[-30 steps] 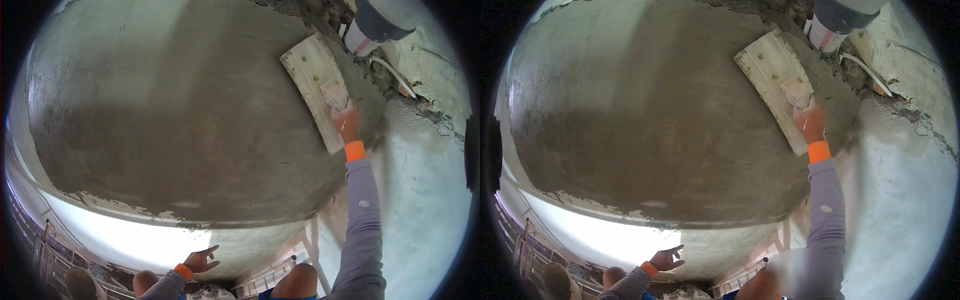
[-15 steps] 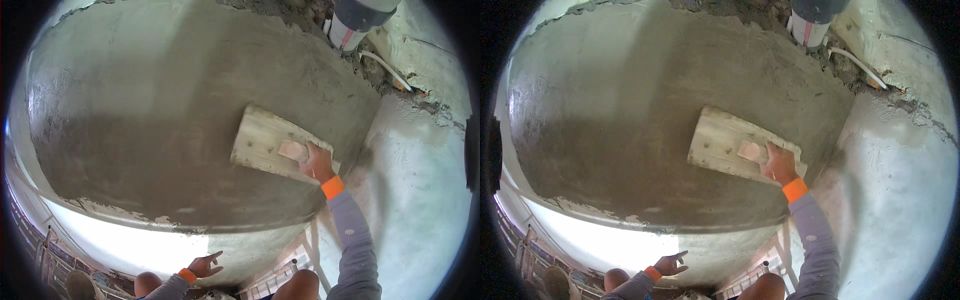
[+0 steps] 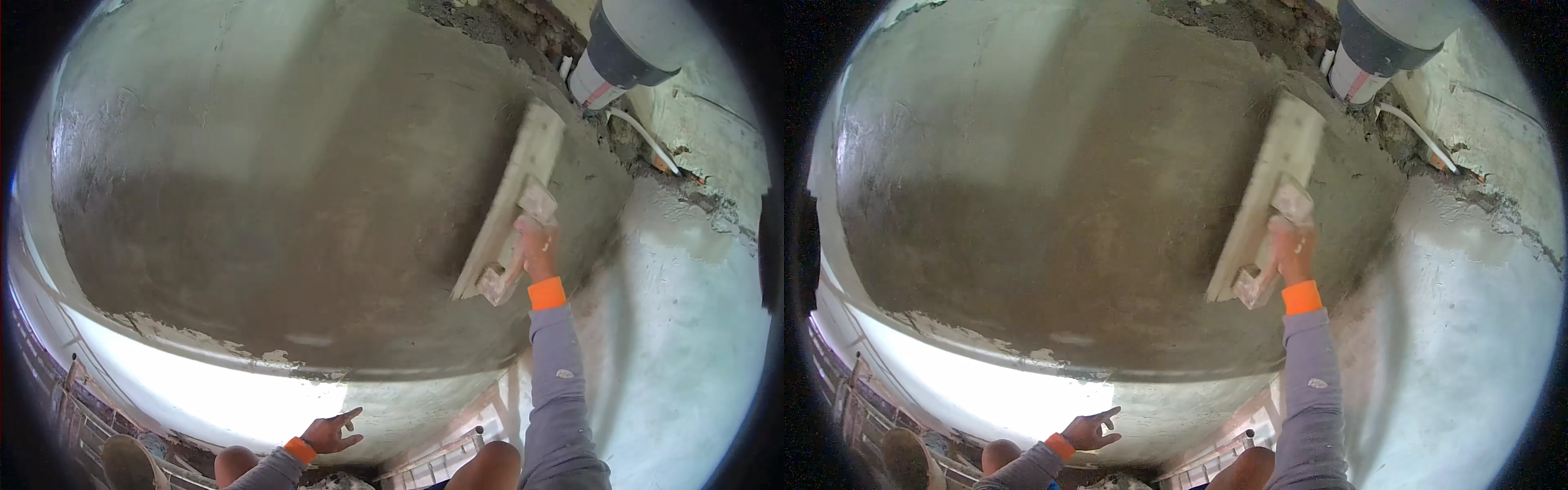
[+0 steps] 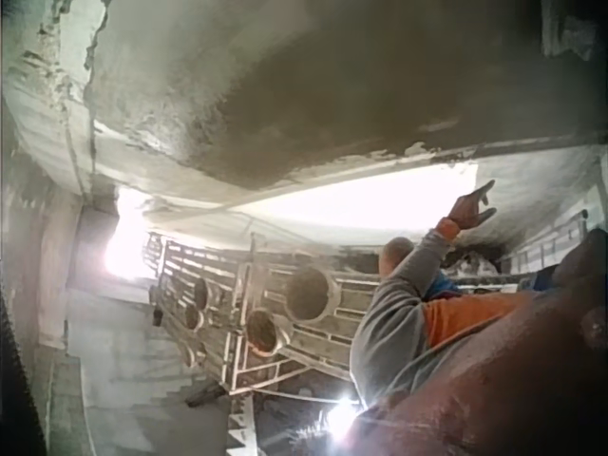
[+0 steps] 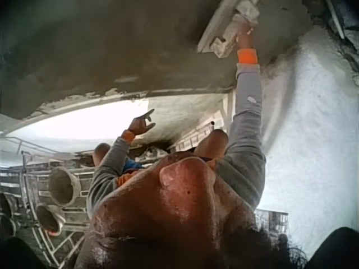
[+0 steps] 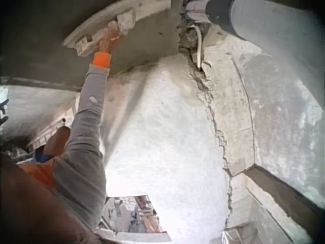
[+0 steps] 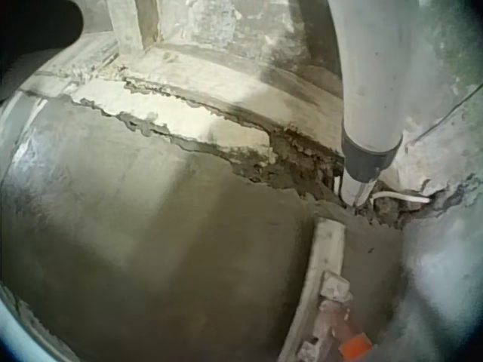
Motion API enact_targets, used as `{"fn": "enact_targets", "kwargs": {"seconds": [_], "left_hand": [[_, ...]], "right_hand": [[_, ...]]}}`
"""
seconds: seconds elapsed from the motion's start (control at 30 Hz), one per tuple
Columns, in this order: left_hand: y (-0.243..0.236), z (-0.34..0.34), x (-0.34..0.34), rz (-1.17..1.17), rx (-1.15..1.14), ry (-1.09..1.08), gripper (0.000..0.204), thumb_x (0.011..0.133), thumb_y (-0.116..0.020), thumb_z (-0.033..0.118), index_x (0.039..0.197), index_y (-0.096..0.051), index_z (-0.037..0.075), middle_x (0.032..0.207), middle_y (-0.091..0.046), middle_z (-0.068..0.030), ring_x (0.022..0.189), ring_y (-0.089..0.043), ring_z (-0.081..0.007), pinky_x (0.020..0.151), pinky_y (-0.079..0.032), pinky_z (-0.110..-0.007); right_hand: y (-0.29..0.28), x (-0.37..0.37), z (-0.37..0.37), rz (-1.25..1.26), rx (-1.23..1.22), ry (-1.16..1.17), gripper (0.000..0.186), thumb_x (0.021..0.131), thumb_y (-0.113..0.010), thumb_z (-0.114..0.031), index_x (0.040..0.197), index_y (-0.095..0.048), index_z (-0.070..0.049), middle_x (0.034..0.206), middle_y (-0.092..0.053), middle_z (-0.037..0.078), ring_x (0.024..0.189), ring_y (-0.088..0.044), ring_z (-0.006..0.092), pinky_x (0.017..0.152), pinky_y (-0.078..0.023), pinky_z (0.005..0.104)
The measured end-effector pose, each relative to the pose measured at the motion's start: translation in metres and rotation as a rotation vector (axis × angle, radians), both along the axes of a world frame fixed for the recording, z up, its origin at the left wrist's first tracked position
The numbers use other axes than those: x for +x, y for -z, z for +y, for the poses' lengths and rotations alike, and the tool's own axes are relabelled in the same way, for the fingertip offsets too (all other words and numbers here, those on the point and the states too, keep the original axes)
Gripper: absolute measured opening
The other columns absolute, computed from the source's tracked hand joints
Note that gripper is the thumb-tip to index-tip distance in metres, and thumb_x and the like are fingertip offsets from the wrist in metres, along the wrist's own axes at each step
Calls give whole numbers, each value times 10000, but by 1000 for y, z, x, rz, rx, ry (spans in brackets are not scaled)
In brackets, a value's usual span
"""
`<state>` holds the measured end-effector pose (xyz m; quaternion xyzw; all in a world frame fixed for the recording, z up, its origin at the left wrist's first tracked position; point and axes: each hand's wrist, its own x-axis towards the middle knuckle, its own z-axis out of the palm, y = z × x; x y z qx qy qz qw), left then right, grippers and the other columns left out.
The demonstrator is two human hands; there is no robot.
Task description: The person smooths plaster across the wall surface using a wooden float and touches the plaster with their hand.
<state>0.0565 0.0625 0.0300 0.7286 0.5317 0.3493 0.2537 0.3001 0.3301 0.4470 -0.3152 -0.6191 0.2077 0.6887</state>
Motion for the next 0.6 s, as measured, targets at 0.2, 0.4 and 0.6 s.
{"fn": "enact_targets", "kwargs": {"seconds": [0.2,0.4,0.6], "left_hand": [[3,-8,-12,-14,38,-10,717,837,-659,433,1413,-382,108,937,-662,-97,573,-639,-208,604,-546,-344],[-1,0,-9,-15,38,-4,711,821,-688,408,1395,-410,93,942,-670,-102,615,-658,-188,618,-564,-329],[1,-4,-8,-3,117,-40,717,830,-666,434,1413,-382,126,917,-667,-95,567,-633,-220,596,-539,-354]], "right_hand": [[-17,-109,-68,-598,496,-27,73,675,-609,-90,682,-559,-37,553,-493,15,494,-480,115,446,-394,333],[-25,-187,-123,-992,422,-3,156,634,-600,-139,617,-553,9,628,-598,189,530,-535,395,553,-456,458],[57,-164,-129,-1092,398,-423,378,686,-597,-67,1060,-624,-19,978,-671,177,864,-646,345,758,-511,364]]}}
